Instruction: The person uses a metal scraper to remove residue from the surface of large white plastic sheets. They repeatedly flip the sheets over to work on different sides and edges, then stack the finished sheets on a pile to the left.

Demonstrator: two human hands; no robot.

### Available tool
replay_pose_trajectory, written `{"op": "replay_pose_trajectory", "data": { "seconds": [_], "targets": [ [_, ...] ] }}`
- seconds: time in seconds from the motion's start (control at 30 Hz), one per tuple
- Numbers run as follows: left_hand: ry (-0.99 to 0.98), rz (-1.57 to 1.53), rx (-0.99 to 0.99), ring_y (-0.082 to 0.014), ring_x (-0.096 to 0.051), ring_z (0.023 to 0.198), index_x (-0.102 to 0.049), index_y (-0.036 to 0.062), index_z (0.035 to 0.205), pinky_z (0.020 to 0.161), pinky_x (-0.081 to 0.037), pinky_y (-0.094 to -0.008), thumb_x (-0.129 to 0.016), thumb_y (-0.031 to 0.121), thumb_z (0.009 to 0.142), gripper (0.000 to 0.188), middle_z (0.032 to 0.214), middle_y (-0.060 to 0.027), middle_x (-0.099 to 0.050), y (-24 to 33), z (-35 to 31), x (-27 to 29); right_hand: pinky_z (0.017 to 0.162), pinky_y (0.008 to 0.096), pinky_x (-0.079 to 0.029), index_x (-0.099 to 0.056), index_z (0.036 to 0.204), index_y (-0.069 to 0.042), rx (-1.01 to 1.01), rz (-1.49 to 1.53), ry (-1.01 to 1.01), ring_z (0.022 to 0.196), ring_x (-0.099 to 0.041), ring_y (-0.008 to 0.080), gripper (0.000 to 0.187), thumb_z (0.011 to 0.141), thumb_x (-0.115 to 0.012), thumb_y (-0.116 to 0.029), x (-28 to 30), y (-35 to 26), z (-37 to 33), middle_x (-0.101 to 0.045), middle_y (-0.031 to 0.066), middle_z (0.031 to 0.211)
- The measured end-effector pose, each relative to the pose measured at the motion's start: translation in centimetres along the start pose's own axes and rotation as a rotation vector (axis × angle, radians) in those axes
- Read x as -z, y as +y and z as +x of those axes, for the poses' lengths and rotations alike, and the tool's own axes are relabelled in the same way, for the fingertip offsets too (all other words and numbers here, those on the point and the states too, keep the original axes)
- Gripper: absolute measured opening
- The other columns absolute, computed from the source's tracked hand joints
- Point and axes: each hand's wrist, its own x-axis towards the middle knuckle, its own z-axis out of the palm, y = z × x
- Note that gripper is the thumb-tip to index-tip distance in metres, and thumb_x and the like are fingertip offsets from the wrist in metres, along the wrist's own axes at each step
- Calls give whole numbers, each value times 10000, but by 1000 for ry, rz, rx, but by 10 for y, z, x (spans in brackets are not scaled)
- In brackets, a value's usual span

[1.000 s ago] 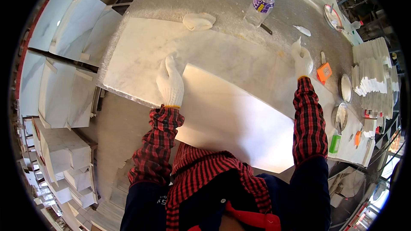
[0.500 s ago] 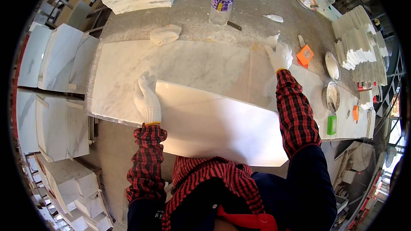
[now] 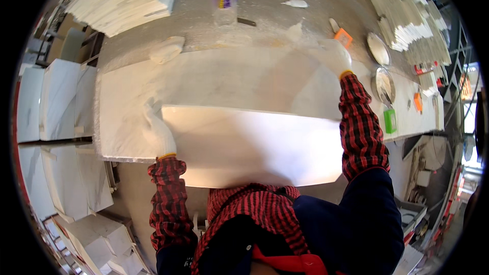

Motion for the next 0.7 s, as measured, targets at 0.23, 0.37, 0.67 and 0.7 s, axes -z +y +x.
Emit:
{"op": "replay_pose_trajectory", "data": {
  "seconds": [0.23, 0.37, 0.67, 0.7],
  "targets": [
    [-29, -104, 85, -257, -536, 1299, -514, 48, 1457, 1132, -389, -381, -360, 441, 1114, 544, 1408, -142, -598, -3, 2, 5, 801, 421, -538, -777, 924, -60, -616, 192, 547, 863, -717, 338, 396, 861, -703, -444, 96, 129, -126, -743, 193, 928],
    [-55, -23, 66, -264, -530, 1310, -503, 45, 1473, 1125, -401, -386, -348, 455, 1112, 568, 1422, -138, -592, 1, 0, 6, 830, 384, -542, -750, 1151, -75, -649, 43, 616, 881, -726, 252, 447, 843, -750, -399, 102, 192, -186, -769, 130, 972],
    [-3, 187, 25, -266, -531, 1329, -518, 26, 1493, 1131, -400, -386, -361, 488, 1097, 628, 1437, -158, -595, 31, -16, 1, 817, 404, -559, -772, 1139, -123, -633, 72, 400, 849, -731, 345, 332, 912, -641, -327, 79, 180, -180, -756, 163, 900],
    [-3, 182, 23, -267, -538, 1320, -517, 26, 1494, 1130, -401, -386, -361, 492, 1097, 631, 1431, -162, -600, 31, -15, 2, 813, 405, -558, -790, 1093, -118, -619, 74, 408, 847, -732, 342, 316, 912, -639, -329, 78, 184, -179, -754, 165, 868]
  ]
}}
